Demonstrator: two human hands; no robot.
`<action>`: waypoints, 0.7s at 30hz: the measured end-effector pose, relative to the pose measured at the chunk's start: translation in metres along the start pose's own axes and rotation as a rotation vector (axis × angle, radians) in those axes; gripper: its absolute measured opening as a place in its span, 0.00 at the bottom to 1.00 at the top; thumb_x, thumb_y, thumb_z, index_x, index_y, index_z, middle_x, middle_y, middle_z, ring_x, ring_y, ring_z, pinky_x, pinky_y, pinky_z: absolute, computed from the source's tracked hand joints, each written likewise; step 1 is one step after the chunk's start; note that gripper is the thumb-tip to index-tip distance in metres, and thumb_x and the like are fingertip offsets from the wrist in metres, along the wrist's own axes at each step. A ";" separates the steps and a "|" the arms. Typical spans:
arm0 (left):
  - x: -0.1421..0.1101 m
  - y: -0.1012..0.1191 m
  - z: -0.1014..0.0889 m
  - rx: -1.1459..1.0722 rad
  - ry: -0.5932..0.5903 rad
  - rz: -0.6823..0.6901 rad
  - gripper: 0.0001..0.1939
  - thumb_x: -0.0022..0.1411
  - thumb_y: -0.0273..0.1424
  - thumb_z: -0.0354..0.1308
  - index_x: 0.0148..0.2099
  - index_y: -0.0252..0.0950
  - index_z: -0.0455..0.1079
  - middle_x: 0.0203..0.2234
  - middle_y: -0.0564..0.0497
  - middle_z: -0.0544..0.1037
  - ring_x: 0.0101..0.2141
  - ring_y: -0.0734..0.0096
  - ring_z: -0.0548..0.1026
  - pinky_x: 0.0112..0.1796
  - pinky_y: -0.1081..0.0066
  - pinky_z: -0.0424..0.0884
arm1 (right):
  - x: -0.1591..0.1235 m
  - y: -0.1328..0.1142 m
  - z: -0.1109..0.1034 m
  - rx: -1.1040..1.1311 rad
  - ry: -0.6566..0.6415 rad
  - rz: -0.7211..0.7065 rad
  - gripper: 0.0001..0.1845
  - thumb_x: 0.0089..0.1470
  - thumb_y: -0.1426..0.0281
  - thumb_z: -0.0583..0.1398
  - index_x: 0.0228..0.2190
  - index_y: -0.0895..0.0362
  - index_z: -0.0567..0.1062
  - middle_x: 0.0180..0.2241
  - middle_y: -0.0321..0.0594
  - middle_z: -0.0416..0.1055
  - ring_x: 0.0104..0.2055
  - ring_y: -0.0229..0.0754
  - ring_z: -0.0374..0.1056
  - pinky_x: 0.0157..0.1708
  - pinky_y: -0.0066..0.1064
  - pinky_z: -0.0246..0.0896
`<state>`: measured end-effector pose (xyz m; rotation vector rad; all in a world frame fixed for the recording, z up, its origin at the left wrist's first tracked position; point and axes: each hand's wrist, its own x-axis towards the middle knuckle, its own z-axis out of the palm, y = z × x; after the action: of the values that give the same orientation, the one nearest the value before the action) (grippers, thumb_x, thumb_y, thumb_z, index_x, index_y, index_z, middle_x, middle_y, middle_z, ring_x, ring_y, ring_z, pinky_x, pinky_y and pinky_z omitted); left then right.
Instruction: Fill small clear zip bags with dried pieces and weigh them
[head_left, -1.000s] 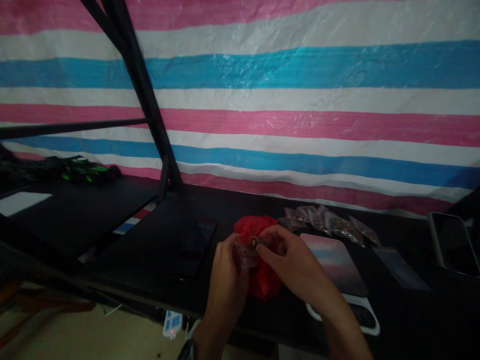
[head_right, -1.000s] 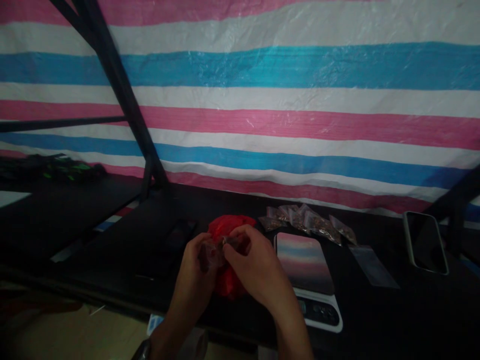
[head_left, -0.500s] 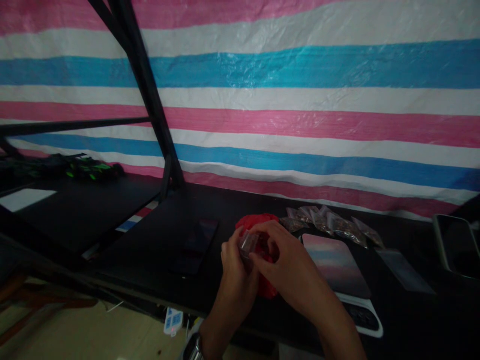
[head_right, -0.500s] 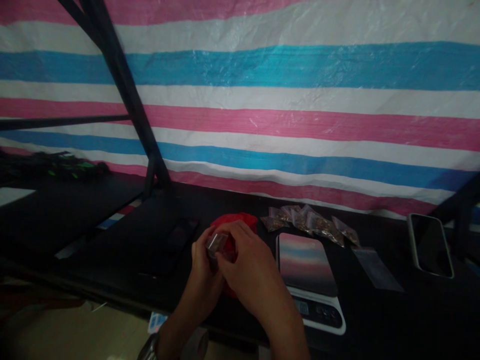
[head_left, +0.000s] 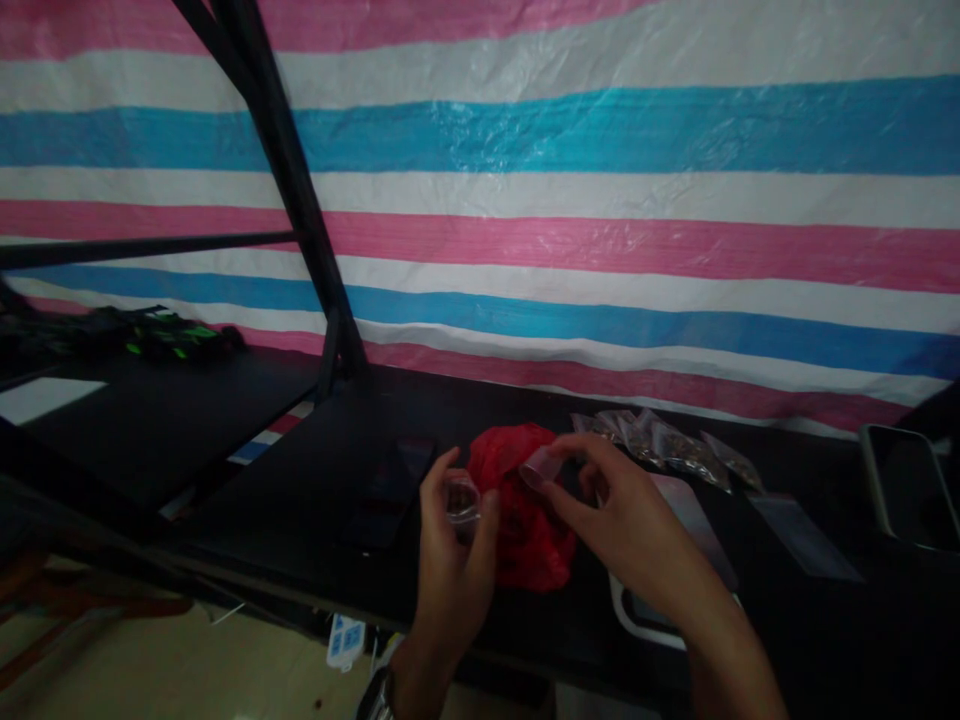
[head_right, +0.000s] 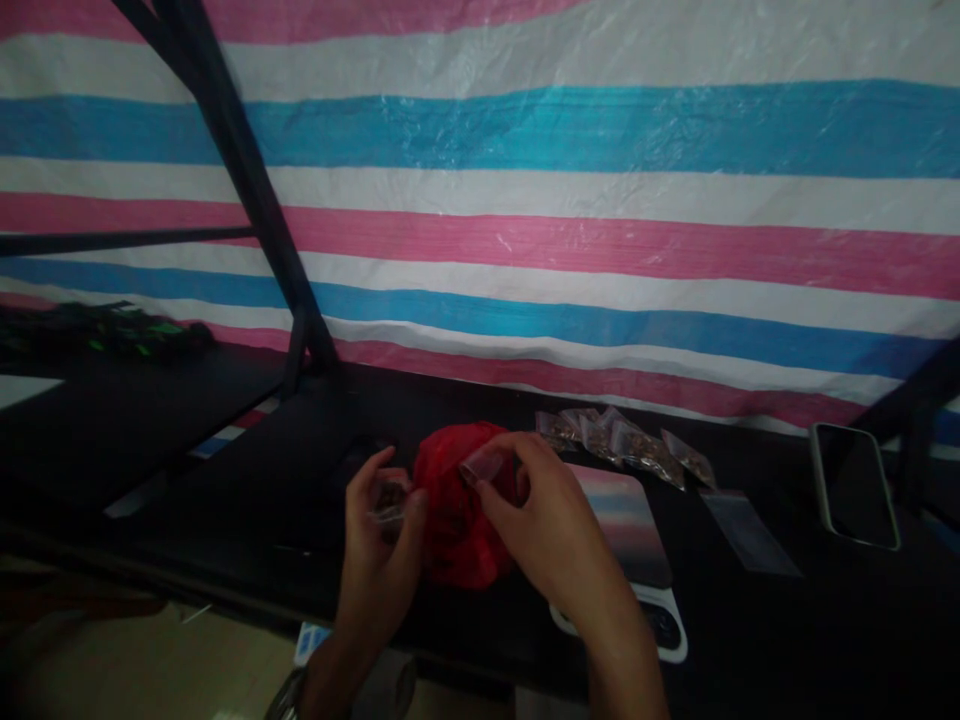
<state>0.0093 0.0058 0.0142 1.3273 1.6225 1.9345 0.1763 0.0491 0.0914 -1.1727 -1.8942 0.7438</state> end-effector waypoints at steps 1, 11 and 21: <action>0.000 0.007 -0.001 0.002 0.086 0.015 0.22 0.69 0.39 0.61 0.62 0.41 0.66 0.41 0.50 0.73 0.37 0.69 0.75 0.37 0.70 0.73 | 0.000 0.006 -0.003 -0.028 -0.047 0.023 0.10 0.57 0.72 0.66 0.41 0.49 0.82 0.39 0.37 0.78 0.35 0.44 0.70 0.38 0.35 0.64; -0.008 0.005 0.009 0.172 0.156 -0.186 0.35 0.53 0.38 0.70 0.60 0.39 0.63 0.44 0.50 0.70 0.39 0.62 0.74 0.44 0.57 0.76 | 0.015 0.024 0.024 -0.104 -0.130 0.041 0.13 0.57 0.82 0.63 0.39 0.53 0.80 0.46 0.38 0.76 0.47 0.43 0.73 0.49 0.35 0.64; 0.009 0.013 -0.010 -0.097 0.139 -0.358 0.35 0.45 0.30 0.66 0.57 0.41 0.65 0.34 0.56 0.73 0.27 0.74 0.73 0.26 0.73 0.73 | 0.000 0.008 0.031 -0.148 -0.316 0.114 0.11 0.52 0.79 0.65 0.35 0.51 0.81 0.42 0.37 0.79 0.41 0.44 0.75 0.41 0.34 0.61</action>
<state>0.0009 0.0012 0.0307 0.8144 1.6701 1.8877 0.1540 0.0500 0.0689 -1.3265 -2.1870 0.9077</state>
